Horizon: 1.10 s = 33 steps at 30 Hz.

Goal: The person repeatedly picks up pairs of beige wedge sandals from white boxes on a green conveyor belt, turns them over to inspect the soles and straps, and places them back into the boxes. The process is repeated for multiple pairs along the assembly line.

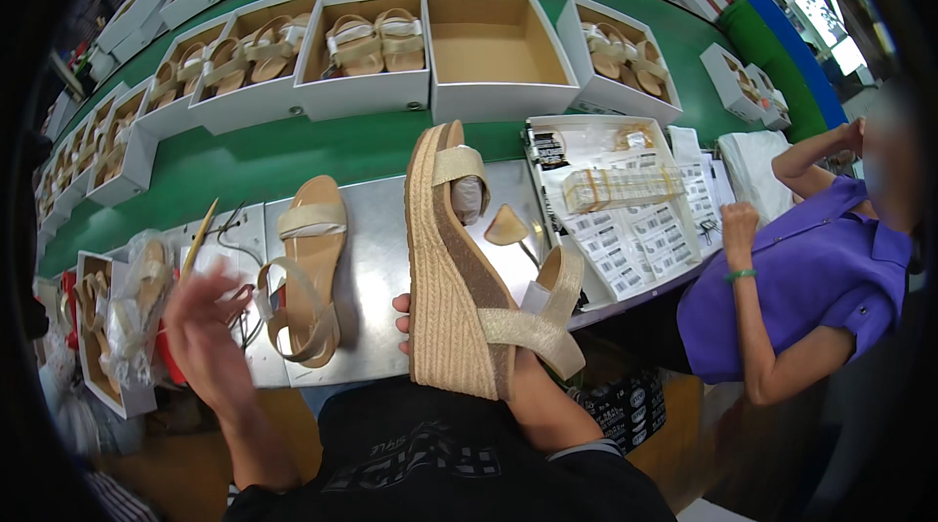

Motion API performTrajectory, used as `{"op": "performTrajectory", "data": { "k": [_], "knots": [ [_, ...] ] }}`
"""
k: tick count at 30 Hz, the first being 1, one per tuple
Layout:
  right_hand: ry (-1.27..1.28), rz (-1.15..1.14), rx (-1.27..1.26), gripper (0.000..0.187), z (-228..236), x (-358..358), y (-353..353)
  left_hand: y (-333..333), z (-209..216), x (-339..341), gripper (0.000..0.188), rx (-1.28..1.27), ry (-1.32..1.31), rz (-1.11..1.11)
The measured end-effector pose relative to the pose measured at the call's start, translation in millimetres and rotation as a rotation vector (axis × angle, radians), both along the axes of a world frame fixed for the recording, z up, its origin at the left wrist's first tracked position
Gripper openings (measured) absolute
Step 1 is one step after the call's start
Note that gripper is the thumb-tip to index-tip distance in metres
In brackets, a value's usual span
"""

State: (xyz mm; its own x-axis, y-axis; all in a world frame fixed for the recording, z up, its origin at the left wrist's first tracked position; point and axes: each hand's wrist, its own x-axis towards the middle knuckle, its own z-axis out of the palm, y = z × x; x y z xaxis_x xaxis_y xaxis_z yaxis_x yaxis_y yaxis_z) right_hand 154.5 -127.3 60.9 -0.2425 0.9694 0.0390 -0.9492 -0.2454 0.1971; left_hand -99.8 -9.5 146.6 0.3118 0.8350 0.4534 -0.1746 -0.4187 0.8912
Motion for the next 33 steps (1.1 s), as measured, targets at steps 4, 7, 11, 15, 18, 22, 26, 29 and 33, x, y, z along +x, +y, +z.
{"op": "performTrajectory", "data": {
  "k": [4, 7, 11, 15, 18, 22, 26, 29, 33],
  "knots": [
    [0.154, 0.000, 0.197, 0.087, 0, -7, 7, 71, -107, -61, 0.038, -0.401, 0.292, 0.392],
    [0.151, -0.006, 0.244, 0.088, 3, -7, 8, 63, -155, -55, 0.047, -0.579, 0.475, 0.157],
    [0.071, 0.013, 0.185, 0.090, 12, -7, 5, 36, -136, 0, 0.065, -0.717, 0.291, -0.022],
    [0.003, -0.004, 0.121, 0.084, 19, -8, -1, 8, -133, 34, 0.078, -0.669, 0.267, -0.035],
    [0.010, 0.029, 0.112, 0.070, 18, -4, -5, 5, -121, 38, 0.069, -0.978, 0.022, -0.110],
    [-0.076, 0.080, 0.107, 0.088, 15, 1, -9, -10, -118, 26, 0.068, -1.208, -0.637, -0.580],
    [-0.116, 0.197, 0.010, 0.075, 7, -6, -20, -17, -100, 15, 0.080, -1.420, -0.748, -0.832],
    [-0.103, 0.361, 0.017, 0.075, 0, -2, -20, -26, -99, 17, 0.078, -1.289, -0.758, -0.919],
    [-0.192, 0.401, 0.054, 0.084, -7, 1, -28, -18, -112, 9, 0.087, -1.240, -0.747, -1.079]
  ]
}}
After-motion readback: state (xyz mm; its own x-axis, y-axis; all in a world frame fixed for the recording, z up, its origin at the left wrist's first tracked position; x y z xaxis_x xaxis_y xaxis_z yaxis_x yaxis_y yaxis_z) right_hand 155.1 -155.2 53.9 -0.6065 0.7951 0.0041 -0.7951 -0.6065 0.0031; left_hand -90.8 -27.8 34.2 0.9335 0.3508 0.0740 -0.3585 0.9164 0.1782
